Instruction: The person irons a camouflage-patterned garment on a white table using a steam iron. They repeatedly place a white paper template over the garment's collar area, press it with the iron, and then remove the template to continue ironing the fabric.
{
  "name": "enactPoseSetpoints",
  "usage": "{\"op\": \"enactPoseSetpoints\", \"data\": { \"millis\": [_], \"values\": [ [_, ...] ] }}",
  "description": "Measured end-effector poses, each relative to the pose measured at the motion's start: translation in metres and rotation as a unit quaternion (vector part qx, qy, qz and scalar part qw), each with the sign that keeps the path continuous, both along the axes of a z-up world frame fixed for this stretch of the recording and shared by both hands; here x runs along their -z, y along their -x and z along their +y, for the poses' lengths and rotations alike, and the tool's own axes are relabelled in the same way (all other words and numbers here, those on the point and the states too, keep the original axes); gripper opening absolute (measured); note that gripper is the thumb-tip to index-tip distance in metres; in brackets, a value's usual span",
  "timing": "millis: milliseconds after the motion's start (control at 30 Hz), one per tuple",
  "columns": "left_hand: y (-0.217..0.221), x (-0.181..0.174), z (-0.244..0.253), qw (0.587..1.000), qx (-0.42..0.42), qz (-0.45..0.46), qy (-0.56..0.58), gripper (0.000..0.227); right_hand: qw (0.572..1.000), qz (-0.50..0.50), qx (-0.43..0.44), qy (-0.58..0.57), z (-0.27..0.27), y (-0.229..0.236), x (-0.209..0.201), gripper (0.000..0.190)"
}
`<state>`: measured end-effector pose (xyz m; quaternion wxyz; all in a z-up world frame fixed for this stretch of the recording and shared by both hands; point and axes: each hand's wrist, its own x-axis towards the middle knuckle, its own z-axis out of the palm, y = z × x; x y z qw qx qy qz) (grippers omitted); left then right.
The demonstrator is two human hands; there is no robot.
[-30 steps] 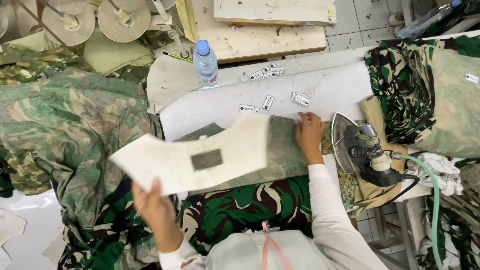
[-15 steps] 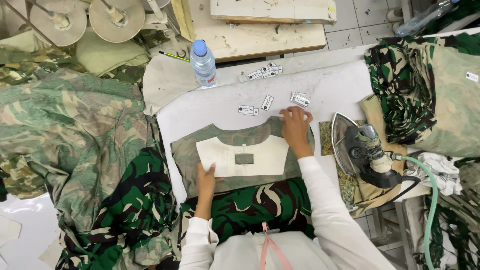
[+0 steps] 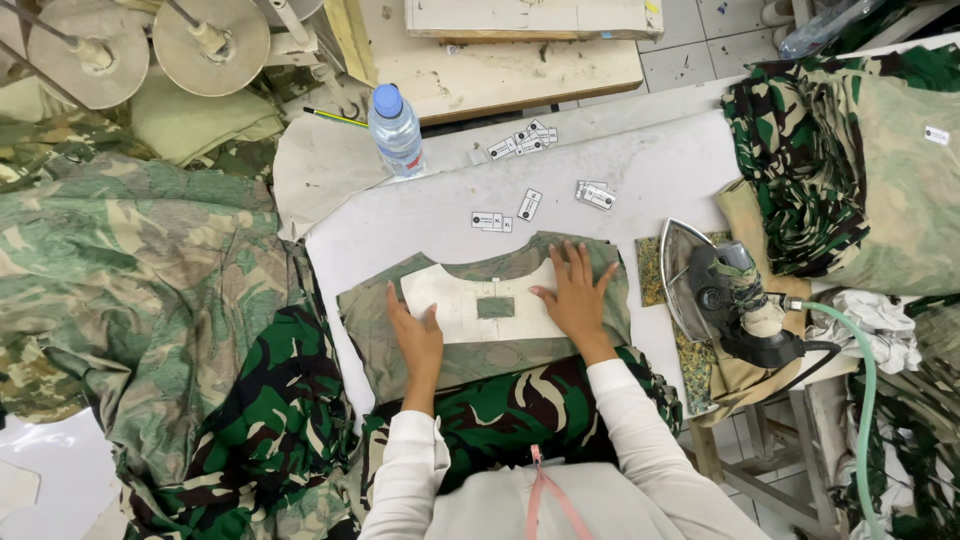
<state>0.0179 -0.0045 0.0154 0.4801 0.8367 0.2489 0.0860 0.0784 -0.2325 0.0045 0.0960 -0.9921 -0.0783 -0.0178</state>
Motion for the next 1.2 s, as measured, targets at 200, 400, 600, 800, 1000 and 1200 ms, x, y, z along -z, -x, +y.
{"op": "enactPoseSetpoints", "data": {
  "millis": [200,400,600,800,1000,1200],
  "values": [
    [-0.003,0.011,0.007,0.998,-0.056,0.011,0.002,0.057,0.997,-0.067,0.011,0.041,0.003,0.009,0.008,0.054],
    [-0.006,0.036,0.001,0.925,0.034,-0.026,-0.377,0.044,0.998,0.009,-0.022,0.054,0.017,0.005,0.016,0.059],
    [-0.012,0.026,0.0,0.921,0.146,-0.024,-0.359,0.043,0.996,-0.022,-0.018,0.081,0.017,-0.005,0.016,0.057],
    [-0.012,0.019,-0.002,0.918,0.158,-0.006,-0.364,0.053,0.993,-0.061,-0.026,0.095,0.019,-0.005,0.018,0.052],
    [-0.015,0.02,-0.004,0.916,0.156,0.005,-0.369,0.058,0.991,-0.09,-0.027,0.099,0.021,-0.009,0.018,0.051],
    [-0.017,0.026,-0.003,0.922,0.154,0.01,-0.355,0.06,0.992,-0.085,-0.015,0.091,0.022,-0.01,0.026,0.054]
  ]
}}
